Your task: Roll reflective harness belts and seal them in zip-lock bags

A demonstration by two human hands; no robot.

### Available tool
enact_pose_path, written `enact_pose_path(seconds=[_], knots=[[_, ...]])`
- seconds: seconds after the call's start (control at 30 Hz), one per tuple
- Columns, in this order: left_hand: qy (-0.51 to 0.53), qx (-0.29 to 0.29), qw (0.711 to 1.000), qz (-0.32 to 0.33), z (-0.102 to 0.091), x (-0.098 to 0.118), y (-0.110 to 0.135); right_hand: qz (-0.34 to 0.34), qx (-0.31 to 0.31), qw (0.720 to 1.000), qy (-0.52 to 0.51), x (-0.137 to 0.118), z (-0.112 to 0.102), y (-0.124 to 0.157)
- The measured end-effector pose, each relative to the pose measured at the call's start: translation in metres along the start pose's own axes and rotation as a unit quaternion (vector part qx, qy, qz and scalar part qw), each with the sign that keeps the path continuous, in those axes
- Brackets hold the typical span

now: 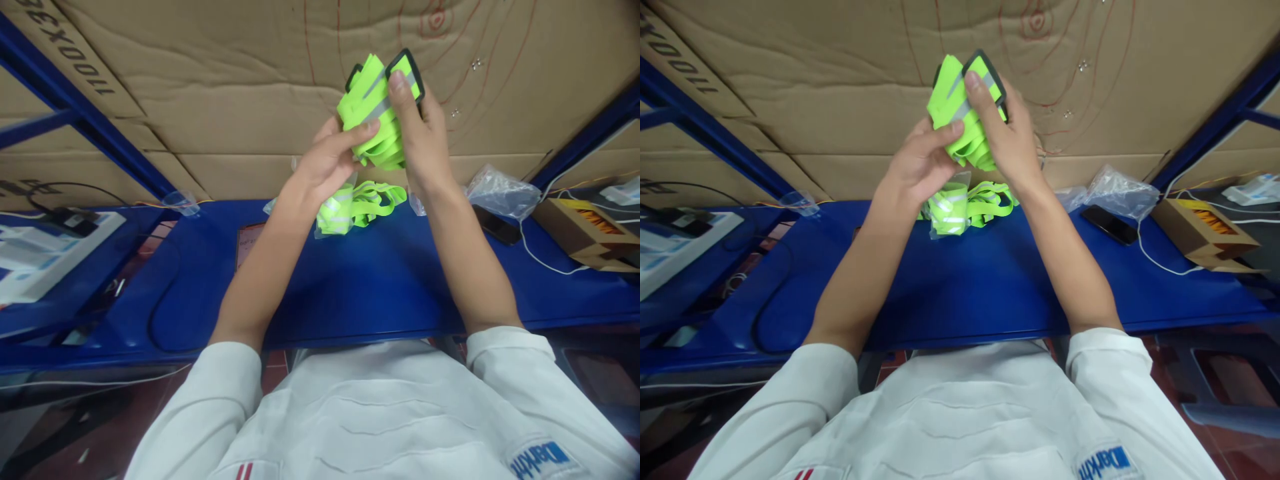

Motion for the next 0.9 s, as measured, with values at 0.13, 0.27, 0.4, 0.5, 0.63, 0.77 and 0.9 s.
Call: enact_pose_path(seconds=[0.13,0.27,0.4,0.5,0.63,0.77,0.9], knots=[[-0.04,0.002,0.999,0.001,0.002,0.008,0.003,-0.075,0.053,0.995,0.043,-0.011,0.0,0.004],[-0.066,0.025,0.996,0.06,0.003,0.015,0.001,-0.136,0.022,0.991,-0.001,-0.013,0.003,0.004],[-0.084,0.055,0.991,0.085,-0.008,0.014,-0.003,-0.181,-0.038,0.983,0.01,-0.017,0.004,0.006],[-0.097,0.053,0.991,0.075,-0.017,0.01,-0.005,-0.156,-0.048,0.986,0.014,-0.013,0.001,0.005],[-0.129,0.044,0.99,0.042,-0.018,0.007,-0.003,-0.152,-0.041,0.988,0.008,-0.012,-0.001,0.007],[-0.089,0.063,0.994,0.028,-0.01,0.009,0.001,-0.141,-0.044,0.989,0.001,-0.016,-0.002,0.009],[-0.095,0.072,0.993,0.001,-0.003,0.009,0.0,-0.105,-0.033,0.994,0.003,-0.017,-0.01,0.009]])
Point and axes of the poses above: each hand's wrist, its own y-axis away from the middle knuckle, its own z-axis out of the palm, x = y × z, the point moved 6 cm from there along -y, towards the middle knuckle, and after that the axes turned 8 degrees about -x, right-handed, at the moved point
